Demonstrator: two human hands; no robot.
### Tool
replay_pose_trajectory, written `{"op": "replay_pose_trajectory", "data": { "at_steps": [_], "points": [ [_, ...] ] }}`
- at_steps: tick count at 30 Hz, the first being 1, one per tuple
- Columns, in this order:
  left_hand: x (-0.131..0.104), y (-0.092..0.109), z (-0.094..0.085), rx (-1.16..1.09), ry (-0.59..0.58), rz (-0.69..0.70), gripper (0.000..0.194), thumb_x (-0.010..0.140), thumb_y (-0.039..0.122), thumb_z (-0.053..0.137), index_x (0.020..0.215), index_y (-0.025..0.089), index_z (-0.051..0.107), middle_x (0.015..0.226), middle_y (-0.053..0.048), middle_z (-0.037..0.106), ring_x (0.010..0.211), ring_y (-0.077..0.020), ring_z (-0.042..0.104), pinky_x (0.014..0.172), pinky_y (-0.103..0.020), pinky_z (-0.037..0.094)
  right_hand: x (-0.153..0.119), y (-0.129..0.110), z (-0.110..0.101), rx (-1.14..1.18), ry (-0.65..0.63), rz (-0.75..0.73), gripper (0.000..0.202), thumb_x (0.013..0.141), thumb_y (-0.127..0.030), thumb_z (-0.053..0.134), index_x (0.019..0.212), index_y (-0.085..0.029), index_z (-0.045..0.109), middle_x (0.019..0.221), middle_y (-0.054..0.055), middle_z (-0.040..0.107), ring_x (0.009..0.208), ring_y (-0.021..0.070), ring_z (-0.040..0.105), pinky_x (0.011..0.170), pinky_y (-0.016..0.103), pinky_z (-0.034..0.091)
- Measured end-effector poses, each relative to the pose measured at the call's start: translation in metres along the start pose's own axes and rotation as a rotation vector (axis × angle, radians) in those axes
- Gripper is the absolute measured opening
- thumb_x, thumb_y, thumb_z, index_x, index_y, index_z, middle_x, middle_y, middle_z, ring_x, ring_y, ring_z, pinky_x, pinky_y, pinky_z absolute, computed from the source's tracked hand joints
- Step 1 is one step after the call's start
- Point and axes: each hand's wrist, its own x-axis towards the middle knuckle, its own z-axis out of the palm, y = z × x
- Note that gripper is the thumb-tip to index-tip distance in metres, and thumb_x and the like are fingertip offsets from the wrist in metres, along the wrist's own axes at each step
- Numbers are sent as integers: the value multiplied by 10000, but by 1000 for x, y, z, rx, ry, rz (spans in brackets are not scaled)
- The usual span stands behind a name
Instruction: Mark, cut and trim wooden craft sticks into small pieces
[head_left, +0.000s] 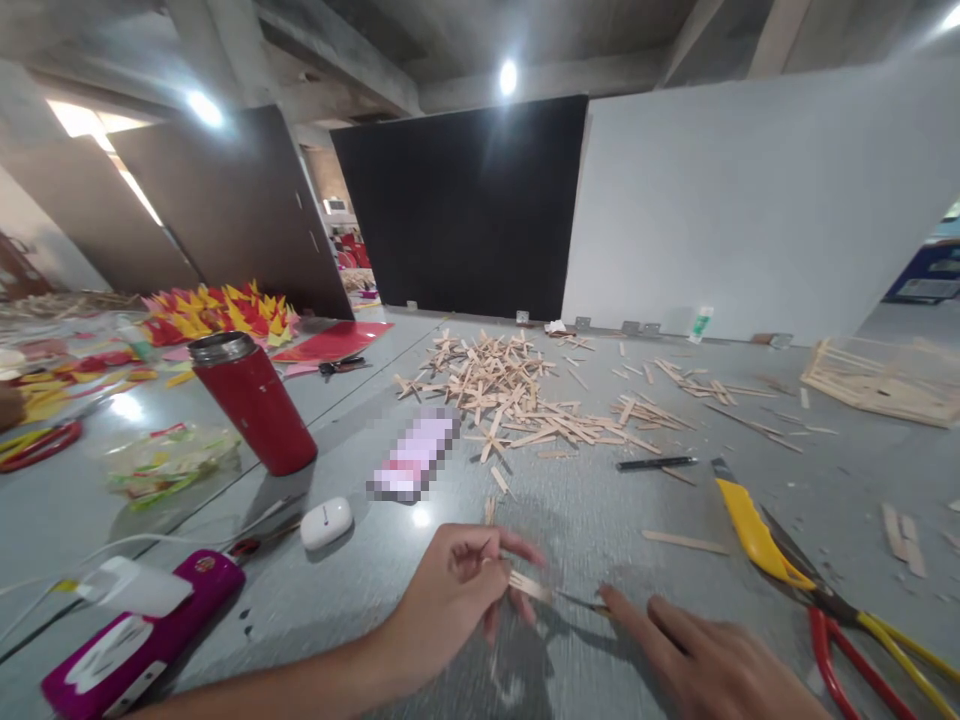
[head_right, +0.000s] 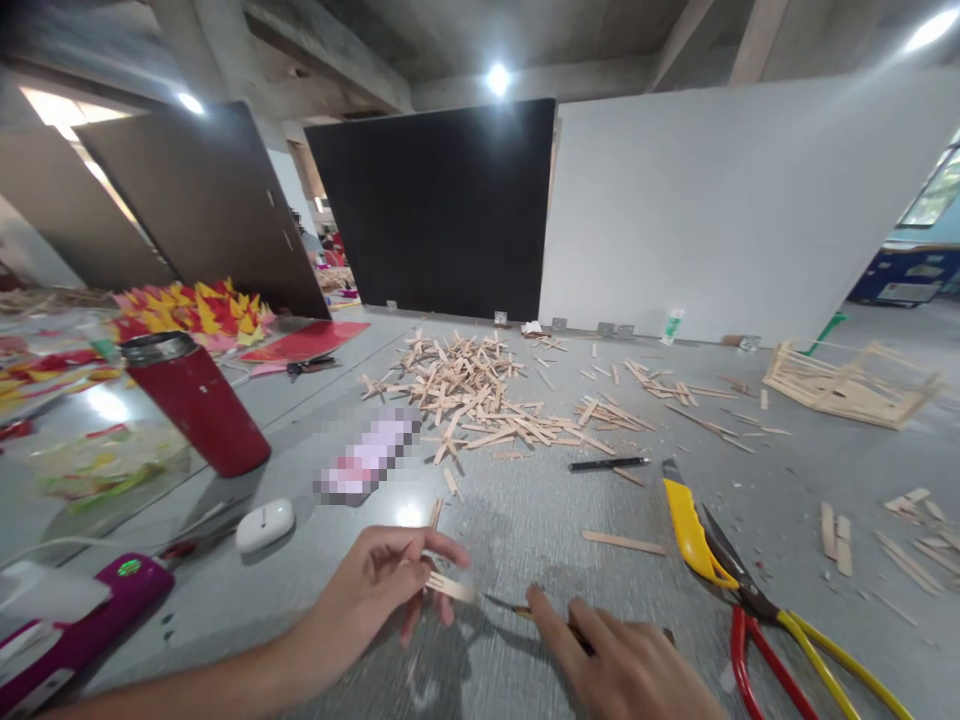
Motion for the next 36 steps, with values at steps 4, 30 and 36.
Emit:
{"op": "replay_pose_trajectory", "data": {
  "at_steps": [4,30,36],
  "points": [
    [5,-4,-1,-113,-4,-32,604,848,657,815,701,230,414,707,-23,724,435,-108,616,379,-181,390,6,0,-2,-29,28,-1,792,636,79,411,1401,-95,520,877,20,778,558,161,752,486,240,591],
    [20,-14,-19,-296,-96,-192,269,1061,362,688,1217,171,581,1206,-174,774,839,-241,833,604,-272,627,4,3,11,-64,109,136,462,1172,-202,161,1409,-146,553,838,42,820,568,196,807,423,241,578],
    [8,-2,-16,213,-250,-214,397,1013,482,643,1183,134,730,986,-85,742,513,-107,650,385,-178,400,9,-2,-4,55,146,248,372,1175,-229,272,1404,-162,557,1024,94,855,816,206,858,632,223,670]
  ]
}}
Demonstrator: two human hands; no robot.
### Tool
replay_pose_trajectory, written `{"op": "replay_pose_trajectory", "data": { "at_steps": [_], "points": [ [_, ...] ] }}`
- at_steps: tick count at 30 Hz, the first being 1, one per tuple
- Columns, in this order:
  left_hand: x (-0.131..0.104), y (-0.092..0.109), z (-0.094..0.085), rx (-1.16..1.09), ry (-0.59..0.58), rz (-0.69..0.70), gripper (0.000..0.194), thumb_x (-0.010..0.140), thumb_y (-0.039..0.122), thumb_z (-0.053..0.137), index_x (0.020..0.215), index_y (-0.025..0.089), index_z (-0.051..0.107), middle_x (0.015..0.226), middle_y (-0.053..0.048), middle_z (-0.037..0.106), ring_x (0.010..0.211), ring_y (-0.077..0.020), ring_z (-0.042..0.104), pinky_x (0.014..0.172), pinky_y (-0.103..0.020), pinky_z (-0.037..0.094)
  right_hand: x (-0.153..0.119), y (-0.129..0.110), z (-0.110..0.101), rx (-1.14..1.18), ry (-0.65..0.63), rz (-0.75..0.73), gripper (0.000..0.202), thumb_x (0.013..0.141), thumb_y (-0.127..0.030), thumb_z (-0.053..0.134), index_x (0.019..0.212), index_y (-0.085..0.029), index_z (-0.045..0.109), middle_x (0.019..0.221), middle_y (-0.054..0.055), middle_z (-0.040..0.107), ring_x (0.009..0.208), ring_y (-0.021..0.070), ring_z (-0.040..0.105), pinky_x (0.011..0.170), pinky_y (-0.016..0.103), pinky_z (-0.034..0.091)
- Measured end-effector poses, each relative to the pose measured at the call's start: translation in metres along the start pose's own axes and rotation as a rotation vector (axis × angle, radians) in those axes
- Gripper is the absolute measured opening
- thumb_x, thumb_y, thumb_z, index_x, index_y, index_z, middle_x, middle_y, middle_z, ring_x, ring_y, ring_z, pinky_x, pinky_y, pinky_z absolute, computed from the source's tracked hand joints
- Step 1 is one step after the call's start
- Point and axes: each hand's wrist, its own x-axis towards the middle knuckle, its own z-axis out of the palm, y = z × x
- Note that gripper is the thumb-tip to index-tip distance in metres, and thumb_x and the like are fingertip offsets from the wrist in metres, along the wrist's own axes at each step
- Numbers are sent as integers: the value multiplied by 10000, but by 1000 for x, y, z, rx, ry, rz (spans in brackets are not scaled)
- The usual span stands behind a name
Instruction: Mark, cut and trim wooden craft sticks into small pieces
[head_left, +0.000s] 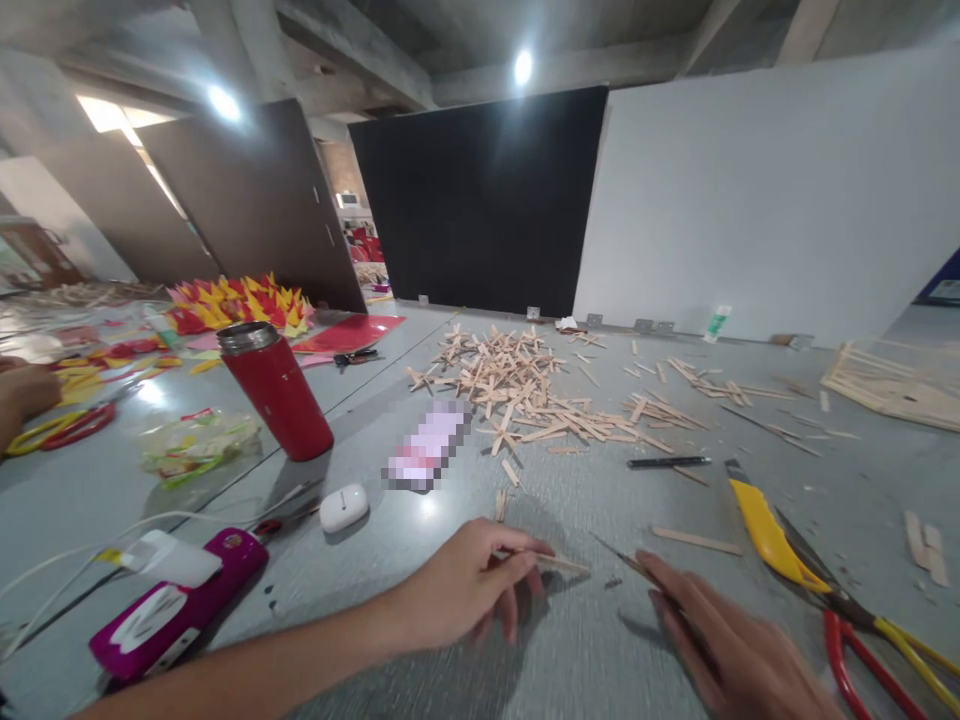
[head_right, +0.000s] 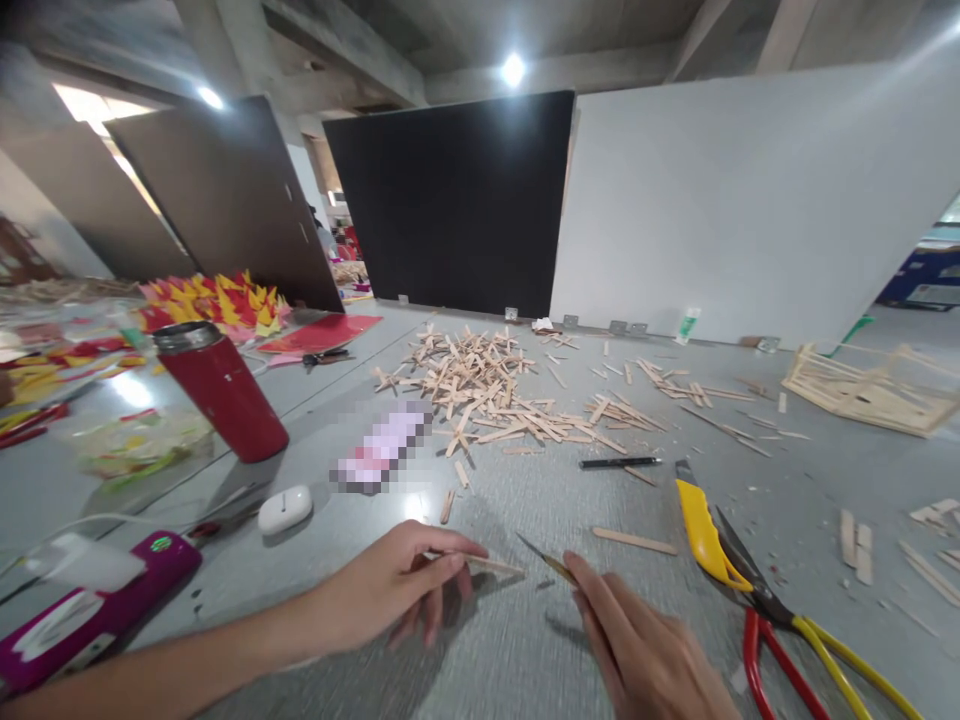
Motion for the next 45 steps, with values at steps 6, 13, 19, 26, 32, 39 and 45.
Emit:
{"op": "replay_pose_trajectory", "data": {
  "at_steps": [6,13,19,26,32,39,45],
  "points": [
    [-5,5,2,101,47,-33,289,1016,417,575,1050,151,684,713,18,641,445,-87,500,435,-195,349,2,-7,-12,157,-60,-65,442,1185,-235,237,1526,-185,514,1063,86,843,873,179,843,704,221,667],
    [-11,9,3,94,-79,-85,199,1063,379,492,1046,199,577,759,1,693,452,-94,485,464,-201,349,-8,-14,4,195,-80,35,389,1198,-329,317,1416,-216,619,945,36,826,667,167,809,542,240,608],
    [-20,15,7,154,-101,-97,209,1054,422,502,1041,223,566,757,20,672,409,-92,411,423,-212,321,-12,-14,6,240,-133,14,462,1111,-124,375,1547,-176,518,761,-52,743,496,121,696,480,244,507],
    [-21,8,11,252,-50,-179,251,1064,375,443,880,233,537,660,11,669,382,-95,386,378,-192,290,-5,-18,-3,123,-190,-141,573,982,-1,341,1522,-116,496,750,-45,690,477,129,647,478,267,470],
    [-20,-1,13,205,4,-174,259,1053,398,480,869,231,554,620,18,652,361,-94,371,362,-192,273,-1,-18,-9,37,-291,-241,859,676,115,359,1508,-77,450,813,-12,715,504,156,676,476,298,469],
    [-20,1,15,196,11,-158,278,1037,397,517,823,226,565,614,4,658,379,-96,394,381,-194,285,-6,-16,-6,40,-371,-250,894,702,93,427,1576,-91,393,838,-12,695,494,173,665,452,312,459],
    [-21,3,15,197,6,-149,260,1042,402,516,856,229,575,602,14,637,380,-101,385,395,-204,304,3,-17,-12,24,-346,-247,895,657,119,398,1524,-100,442,806,-26,686,492,154,676,454,298,461]
  ]
}}
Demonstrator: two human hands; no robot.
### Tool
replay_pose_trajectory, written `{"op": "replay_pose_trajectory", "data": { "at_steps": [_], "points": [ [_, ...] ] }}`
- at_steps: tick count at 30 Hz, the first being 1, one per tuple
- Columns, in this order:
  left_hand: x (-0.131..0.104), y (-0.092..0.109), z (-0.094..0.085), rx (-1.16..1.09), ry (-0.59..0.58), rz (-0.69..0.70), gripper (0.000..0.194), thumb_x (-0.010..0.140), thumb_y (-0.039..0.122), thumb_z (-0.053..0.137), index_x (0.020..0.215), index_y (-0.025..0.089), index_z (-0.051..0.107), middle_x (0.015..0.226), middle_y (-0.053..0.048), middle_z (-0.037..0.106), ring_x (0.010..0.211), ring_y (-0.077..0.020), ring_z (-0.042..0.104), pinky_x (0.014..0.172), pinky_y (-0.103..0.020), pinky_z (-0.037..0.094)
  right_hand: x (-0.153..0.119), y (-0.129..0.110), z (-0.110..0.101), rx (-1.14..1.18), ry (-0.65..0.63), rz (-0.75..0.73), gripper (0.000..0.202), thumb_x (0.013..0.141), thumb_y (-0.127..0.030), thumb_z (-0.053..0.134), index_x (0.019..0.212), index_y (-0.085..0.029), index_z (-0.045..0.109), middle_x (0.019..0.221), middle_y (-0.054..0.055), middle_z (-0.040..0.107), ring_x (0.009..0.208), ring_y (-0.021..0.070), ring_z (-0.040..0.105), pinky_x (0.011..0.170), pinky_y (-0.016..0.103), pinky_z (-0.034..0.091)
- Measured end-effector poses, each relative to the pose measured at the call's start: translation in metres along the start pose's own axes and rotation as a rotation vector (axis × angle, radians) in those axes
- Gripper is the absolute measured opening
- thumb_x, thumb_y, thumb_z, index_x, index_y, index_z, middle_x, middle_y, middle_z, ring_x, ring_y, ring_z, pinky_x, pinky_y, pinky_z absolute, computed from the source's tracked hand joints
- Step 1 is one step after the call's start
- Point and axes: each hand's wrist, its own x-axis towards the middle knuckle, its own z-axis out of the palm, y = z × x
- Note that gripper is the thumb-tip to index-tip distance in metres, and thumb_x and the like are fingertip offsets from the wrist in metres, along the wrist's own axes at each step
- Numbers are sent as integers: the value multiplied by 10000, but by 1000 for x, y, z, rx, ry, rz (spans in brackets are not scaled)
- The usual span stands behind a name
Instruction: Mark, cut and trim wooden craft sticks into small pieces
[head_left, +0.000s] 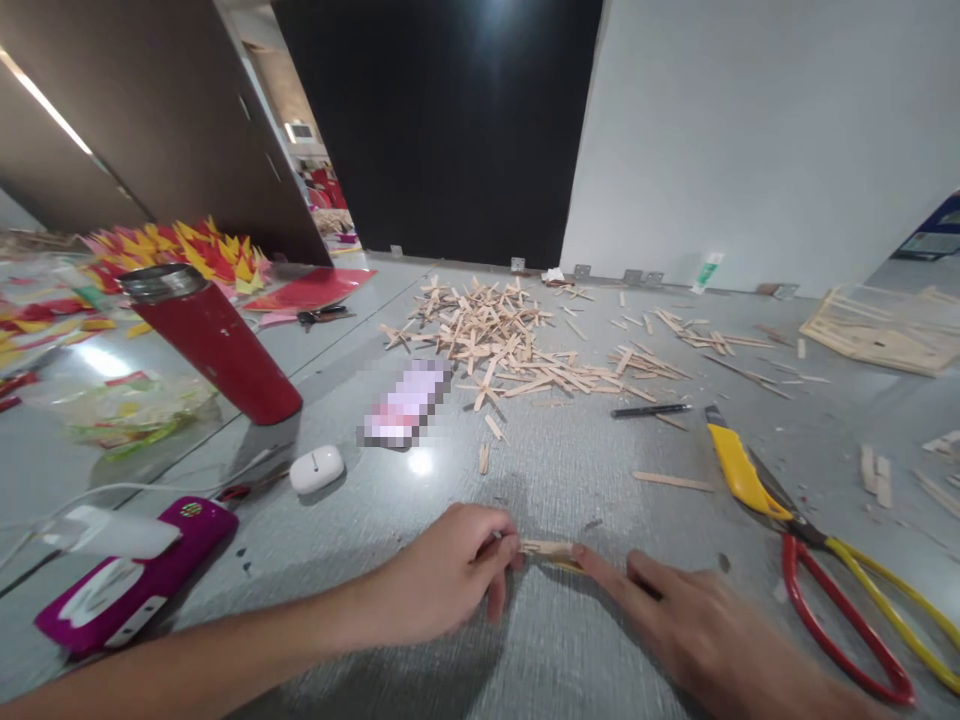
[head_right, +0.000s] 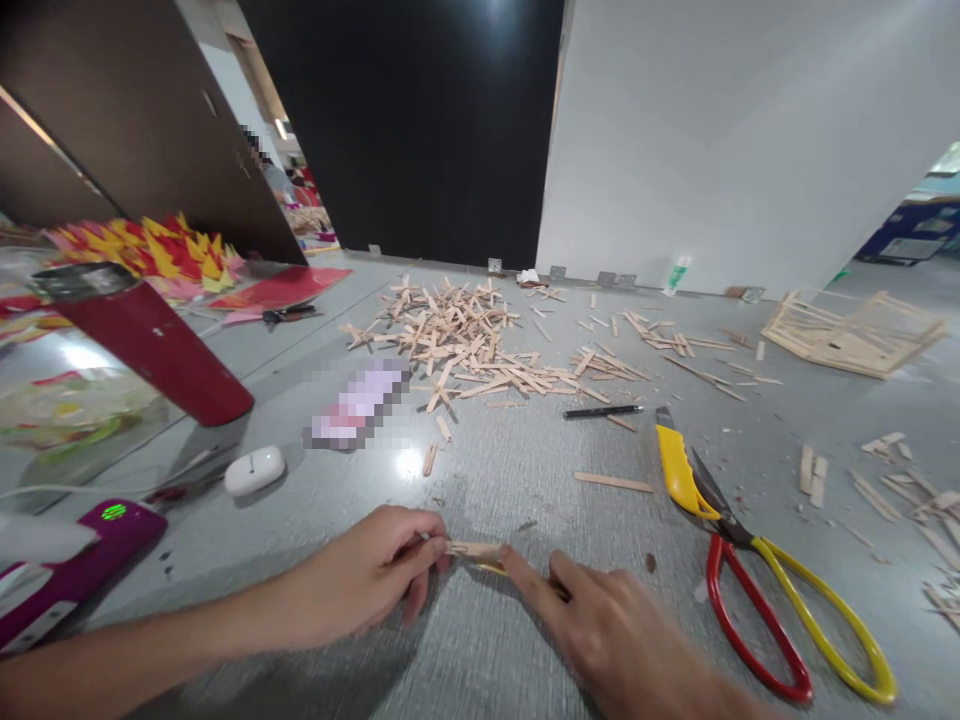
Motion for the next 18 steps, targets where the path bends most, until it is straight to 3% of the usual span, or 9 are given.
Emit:
{"op": "replay_pose_trajectory", "data": {
  "at_steps": [4,9,14,18],
  "points": [
    [-1,-2,4,17,-23,21,334,1064,448,482,827,229,568,572,25,583,375,-110,399,383,-208,307,-1,-5,-5,-130,51,9,757,647,80,418,1371,-98,552,781,-2,709,500,179,684,461,333,456],
    [0,-6,15,32,-9,50,393,1082,480,410,827,226,570,562,26,546,372,-118,405,362,-203,290,11,-20,-22,-408,36,-51,357,778,32,404,902,-182,661,662,53,626,497,237,606,459,380,389],
    [0,-9,26,54,100,80,426,1081,516,360,777,250,493,527,34,484,352,-123,394,362,-217,268,23,-20,-18,-462,89,-64,429,773,34,418,1062,-88,711,554,39,589,398,220,512,442,377,232],
    [-1,-9,32,60,162,91,470,1080,521,359,702,258,452,515,17,471,358,-126,375,390,-243,263,23,6,5,-301,-62,-111,345,720,42,530,973,-173,624,593,12,657,410,192,576,479,385,146]
  ]
}}
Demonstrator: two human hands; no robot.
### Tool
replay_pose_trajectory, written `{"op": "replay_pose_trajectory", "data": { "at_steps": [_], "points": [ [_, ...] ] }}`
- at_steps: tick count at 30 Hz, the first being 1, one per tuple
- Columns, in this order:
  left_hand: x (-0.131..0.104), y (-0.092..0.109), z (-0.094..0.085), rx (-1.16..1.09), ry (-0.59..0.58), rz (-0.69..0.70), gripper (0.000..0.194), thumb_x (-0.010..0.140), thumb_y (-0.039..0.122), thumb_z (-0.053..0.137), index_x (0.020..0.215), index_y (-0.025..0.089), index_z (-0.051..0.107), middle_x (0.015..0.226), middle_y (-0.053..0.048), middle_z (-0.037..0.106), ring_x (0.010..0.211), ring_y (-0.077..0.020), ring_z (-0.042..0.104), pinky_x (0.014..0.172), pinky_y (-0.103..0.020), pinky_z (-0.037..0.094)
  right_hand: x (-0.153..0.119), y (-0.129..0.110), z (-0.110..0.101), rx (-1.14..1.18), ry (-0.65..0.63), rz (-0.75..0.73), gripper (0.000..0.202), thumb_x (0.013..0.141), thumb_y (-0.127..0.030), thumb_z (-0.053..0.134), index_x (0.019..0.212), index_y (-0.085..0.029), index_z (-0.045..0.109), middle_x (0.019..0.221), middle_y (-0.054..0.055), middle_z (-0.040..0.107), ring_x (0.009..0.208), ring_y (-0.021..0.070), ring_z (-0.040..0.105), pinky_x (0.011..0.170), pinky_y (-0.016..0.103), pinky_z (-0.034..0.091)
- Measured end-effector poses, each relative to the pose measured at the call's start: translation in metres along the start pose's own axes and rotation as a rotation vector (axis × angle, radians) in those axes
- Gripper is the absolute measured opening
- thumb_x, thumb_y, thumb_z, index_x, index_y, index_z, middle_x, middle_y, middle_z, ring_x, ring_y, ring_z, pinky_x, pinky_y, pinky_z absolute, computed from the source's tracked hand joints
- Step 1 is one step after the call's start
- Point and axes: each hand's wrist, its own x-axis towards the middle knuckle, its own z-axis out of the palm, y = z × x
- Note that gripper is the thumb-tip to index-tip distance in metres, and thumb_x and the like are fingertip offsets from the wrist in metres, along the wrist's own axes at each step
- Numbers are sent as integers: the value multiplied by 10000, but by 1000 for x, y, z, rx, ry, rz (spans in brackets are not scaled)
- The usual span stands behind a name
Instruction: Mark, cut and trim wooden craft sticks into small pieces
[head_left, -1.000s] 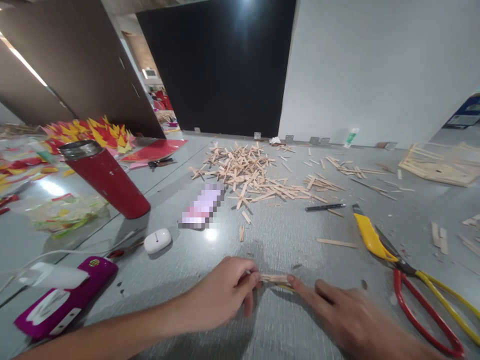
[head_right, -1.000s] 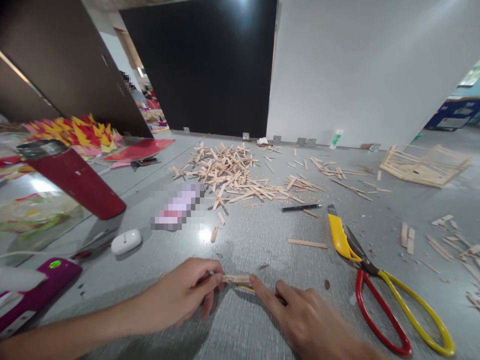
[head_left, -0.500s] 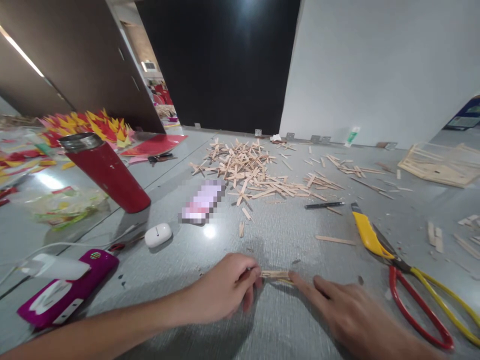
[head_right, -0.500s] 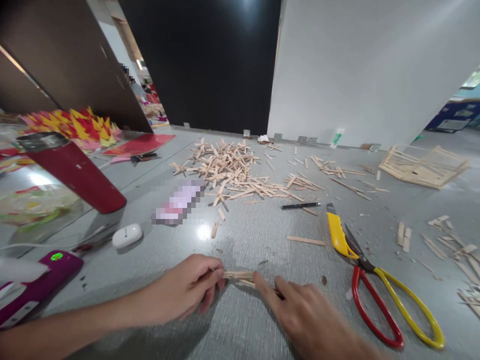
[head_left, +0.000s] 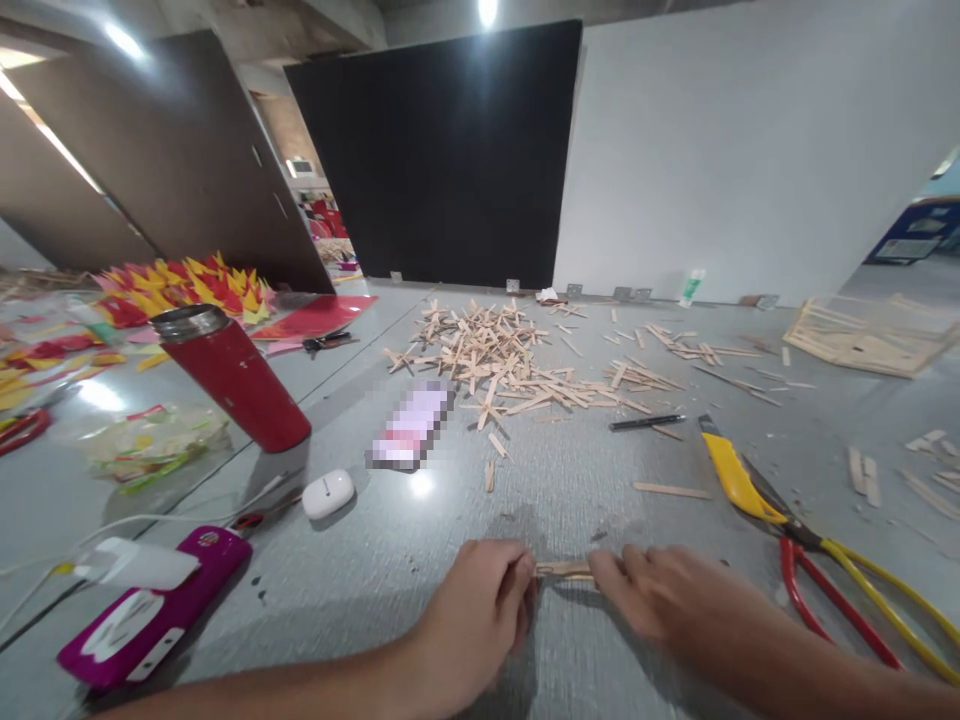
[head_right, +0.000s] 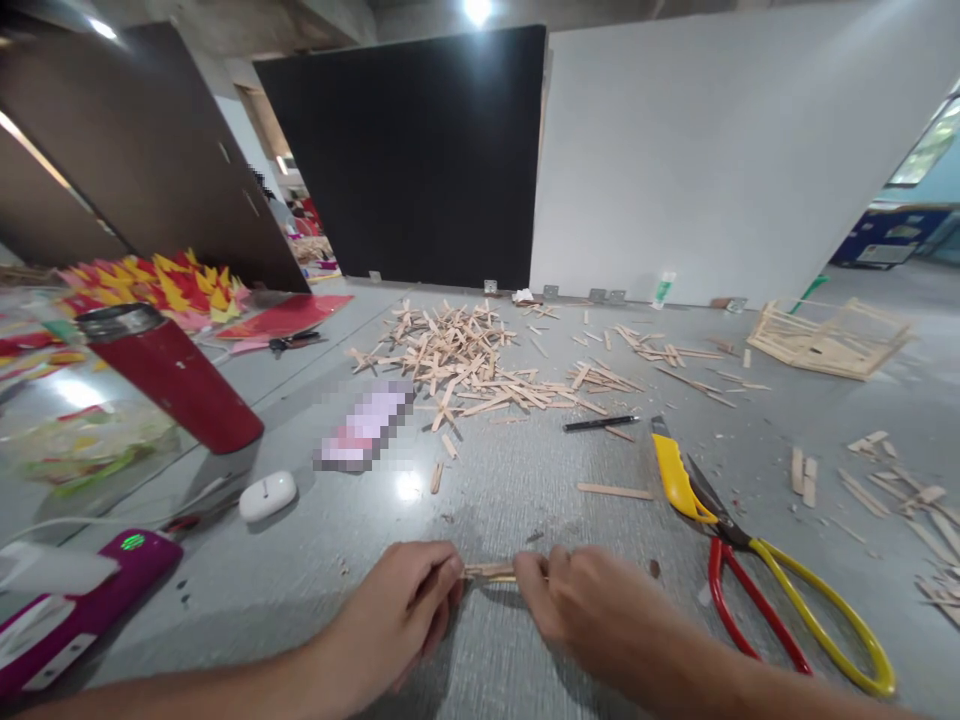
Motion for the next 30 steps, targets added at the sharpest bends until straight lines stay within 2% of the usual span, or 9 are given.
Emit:
{"op": "replay_pose_trajectory", "data": {
  "at_steps": [3,7,11,13,16,19,25,27,30],
  "points": [
    [0,-1,1,17,35,38,447,1071,472,414,685,253,469,514,2,489,400,-144,398,446,-267,295,-1,12,15,62,-40,-55,355,719,26,587,993,-199,574,602,-31,670,411,175,580,489,387,111],
    [1,-3,2,66,62,61,461,1077,425,427,651,251,464,532,-19,505,500,-177,462,535,-291,339,1,10,10,19,-26,-32,365,725,13,563,1033,-180,591,588,-17,661,402,182,546,498,404,84],
    [2,-7,2,148,55,100,460,1086,386,413,654,240,474,558,-9,508,563,-179,480,592,-290,350,5,0,1,-54,169,24,276,715,-26,514,902,-224,555,595,-1,604,432,190,500,493,414,135],
    [5,-5,0,173,58,114,432,1078,349,432,668,229,495,577,-2,522,582,-171,486,603,-281,348,7,-3,4,-38,252,50,328,694,-45,492,959,-226,559,641,0,629,459,197,523,487,408,188],
    [11,8,-6,191,8,63,399,1057,295,460,667,222,498,576,15,513,567,-158,479,585,-269,334,7,-2,12,-34,295,113,467,701,-58,473,1132,-213,565,673,-10,685,459,201,578,477,389,242],
    [13,26,-11,177,-80,7,369,1027,228,476,659,220,507,545,34,485,529,-150,467,556,-258,328,5,2,12,-55,328,94,406,733,-61,476,1105,-205,552,783,19,763,514,198,650,473,373,286],
    [18,45,-2,158,-80,-68,361,1040,171,435,701,214,551,514,48,465,493,-149,442,519,-240,342,-7,12,0,-119,340,76,516,634,-52,471,1123,-191,554,679,-10,716,437,189,605,468,362,318],
    [24,45,4,152,-62,-69,386,1059,169,414,697,215,539,514,48,466,491,-145,435,522,-238,339,-10,15,5,-104,304,84,520,576,-69,513,1075,-213,532,697,-14,718,465,192,633,470,355,326],
    [34,41,10,149,-43,-69,439,1071,154,388,654,215,509,492,50,443,481,-139,442,552,-241,359,-13,19,26,-52,285,99,569,524,-76,549,1071,-225,498,652,-47,693,440,191,627,461,349,318]
  ]
}}
